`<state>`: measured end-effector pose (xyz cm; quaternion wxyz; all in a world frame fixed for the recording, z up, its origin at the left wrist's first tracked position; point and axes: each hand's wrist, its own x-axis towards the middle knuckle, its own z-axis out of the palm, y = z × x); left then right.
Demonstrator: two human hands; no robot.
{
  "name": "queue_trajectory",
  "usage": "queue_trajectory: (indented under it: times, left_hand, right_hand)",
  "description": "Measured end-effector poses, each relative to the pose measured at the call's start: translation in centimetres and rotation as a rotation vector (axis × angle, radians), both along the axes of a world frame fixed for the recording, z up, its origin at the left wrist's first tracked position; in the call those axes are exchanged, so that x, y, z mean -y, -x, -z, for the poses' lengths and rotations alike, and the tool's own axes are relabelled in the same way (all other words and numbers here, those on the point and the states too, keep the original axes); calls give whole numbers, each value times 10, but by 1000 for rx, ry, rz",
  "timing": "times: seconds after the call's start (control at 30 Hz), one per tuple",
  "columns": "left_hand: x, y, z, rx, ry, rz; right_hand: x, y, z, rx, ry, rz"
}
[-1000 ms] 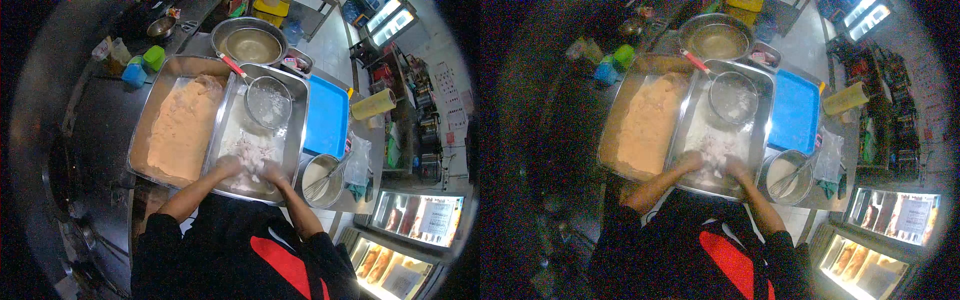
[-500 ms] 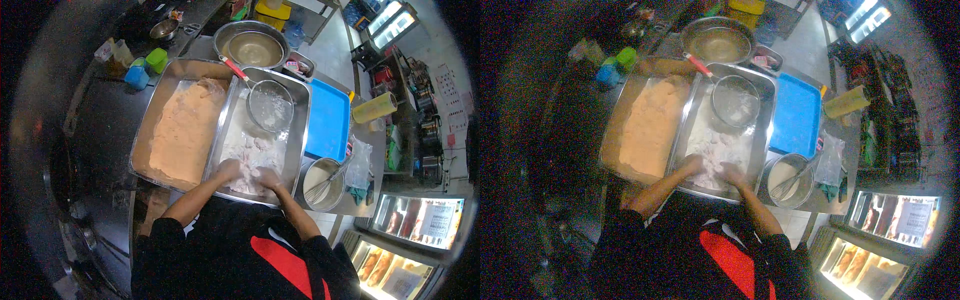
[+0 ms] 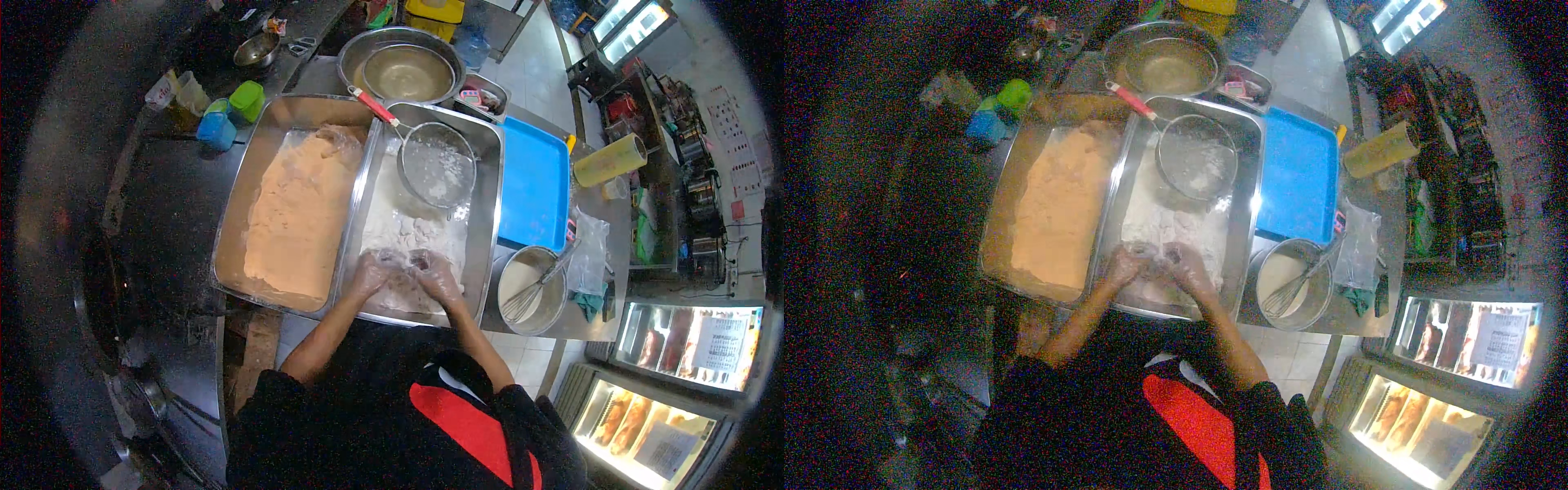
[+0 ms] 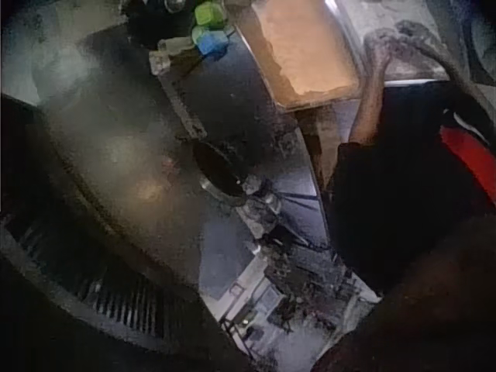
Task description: The person breads meat strips by hand in a tray of flour, places them into a strainer, dips the strainer into a bowl of liquid, and returns the meat to the tray. The person then coats the meat strips in the flour again.
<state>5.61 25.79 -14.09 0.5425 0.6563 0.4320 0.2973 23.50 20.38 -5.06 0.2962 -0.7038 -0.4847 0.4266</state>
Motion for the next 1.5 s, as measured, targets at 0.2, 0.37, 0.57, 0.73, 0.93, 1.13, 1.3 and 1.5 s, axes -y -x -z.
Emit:
queue_trajectory:
  times: [0.2, 0.37, 0.57, 0.73, 0.93, 1.13, 1.3, 1.5]
  left_hand:
    - [0, -2, -35, -193, -122, -4]
    - [5, 0, -79, 226, 157, 8]
    - [1, -6, -103, 189, 551, -18]
    - [6, -11, -109, 121, 554, -142]
    - [2, -1, -83, 183, 581, -76]
    - [1, -2, -89, 188, 511, -15]
    - [-2, 16, -78, 242, 642, -189]
    - [-1, -3, -82, 94, 165, 111]
  right_hand:
    - [7, 12, 3, -314, 115, 167]
    - [11, 9, 13, -171, 0, 163]
    - [14, -2, 25, -346, -6, 141]
    - [15, 19, -7, 114, -300, 127]
    - [15, 14, -1, -151, -91, 163]
    - [29, -6, 66, -316, -202, 216]
    - [28, -18, 59, -836, -206, 768]
    - [14, -14, 18, -202, 6, 212]
